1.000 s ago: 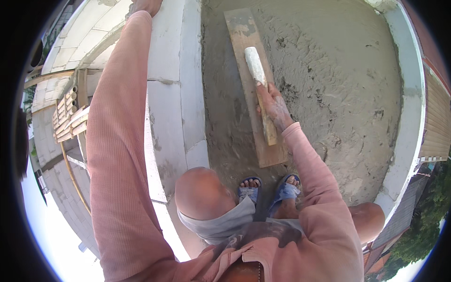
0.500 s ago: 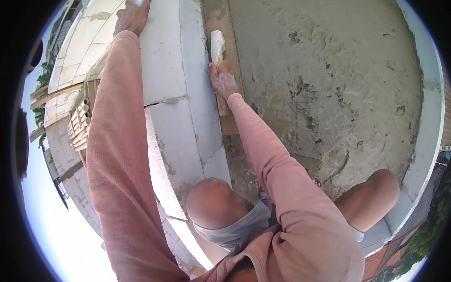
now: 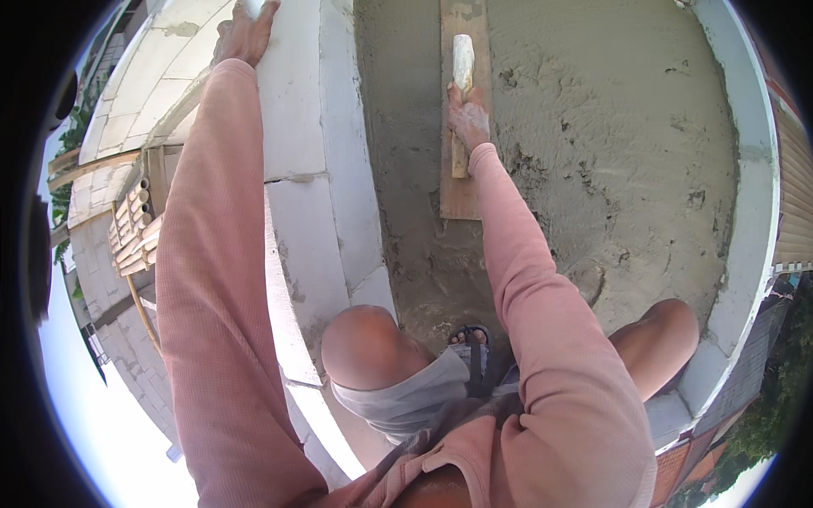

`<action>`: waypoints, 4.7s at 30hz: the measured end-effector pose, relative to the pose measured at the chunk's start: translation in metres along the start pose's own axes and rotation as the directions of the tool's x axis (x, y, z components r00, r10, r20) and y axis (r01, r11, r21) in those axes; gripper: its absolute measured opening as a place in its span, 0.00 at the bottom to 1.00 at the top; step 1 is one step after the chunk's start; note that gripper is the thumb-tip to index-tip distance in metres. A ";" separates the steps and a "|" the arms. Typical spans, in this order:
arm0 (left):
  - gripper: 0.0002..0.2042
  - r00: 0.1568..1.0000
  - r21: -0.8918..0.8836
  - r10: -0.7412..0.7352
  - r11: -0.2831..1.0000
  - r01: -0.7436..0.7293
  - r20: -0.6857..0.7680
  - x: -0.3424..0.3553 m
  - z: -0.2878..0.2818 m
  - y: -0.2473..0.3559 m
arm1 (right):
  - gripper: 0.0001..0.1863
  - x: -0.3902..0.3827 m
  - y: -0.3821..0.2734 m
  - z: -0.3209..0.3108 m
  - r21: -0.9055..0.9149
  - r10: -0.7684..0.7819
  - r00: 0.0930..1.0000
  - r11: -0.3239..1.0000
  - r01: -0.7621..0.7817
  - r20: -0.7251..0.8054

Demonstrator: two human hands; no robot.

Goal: The person levels and smooths wet concrete using a wooden float and by hand.

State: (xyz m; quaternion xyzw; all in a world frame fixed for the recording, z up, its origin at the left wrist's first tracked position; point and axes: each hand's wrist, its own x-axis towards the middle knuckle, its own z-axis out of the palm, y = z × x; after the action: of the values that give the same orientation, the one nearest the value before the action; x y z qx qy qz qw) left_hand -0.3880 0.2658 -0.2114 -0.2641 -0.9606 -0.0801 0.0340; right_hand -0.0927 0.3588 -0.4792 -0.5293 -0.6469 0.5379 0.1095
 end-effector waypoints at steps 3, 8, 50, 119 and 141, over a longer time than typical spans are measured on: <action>0.44 0.998 0.025 -0.043 0.999 0.042 0.054 -0.012 -0.008 -0.002 | 0.27 -0.051 0.007 -0.069 0.247 0.143 0.990 0.959 -0.137 -0.007; 0.43 0.995 0.025 -0.099 0.995 0.098 0.005 -0.011 -0.010 0.010 | 0.21 -0.098 0.013 -0.114 0.472 0.199 0.970 0.874 -0.110 -0.143; 0.42 0.997 0.023 -0.079 0.997 0.078 0.021 -0.022 -0.015 0.024 | 0.33 0.117 -0.025 -0.199 0.527 0.241 0.950 0.844 -0.105 -0.197; 0.43 0.997 0.061 -0.083 0.995 0.083 -0.005 -0.007 -0.008 0.003 | 0.40 0.046 -0.009 -0.257 -0.231 0.195 0.957 0.962 -0.145 0.213; 0.41 0.994 0.025 -0.112 0.993 0.112 0.004 -0.011 -0.008 0.006 | 0.53 -0.065 0.039 -0.292 -0.806 0.359 0.760 0.477 0.350 0.542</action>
State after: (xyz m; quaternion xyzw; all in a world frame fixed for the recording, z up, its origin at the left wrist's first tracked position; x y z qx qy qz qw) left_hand -0.3747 0.2643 -0.2042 -0.2097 -0.9749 -0.0692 0.0301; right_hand 0.1639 0.4705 -0.3672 -0.2875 -0.8204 0.2758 -0.4102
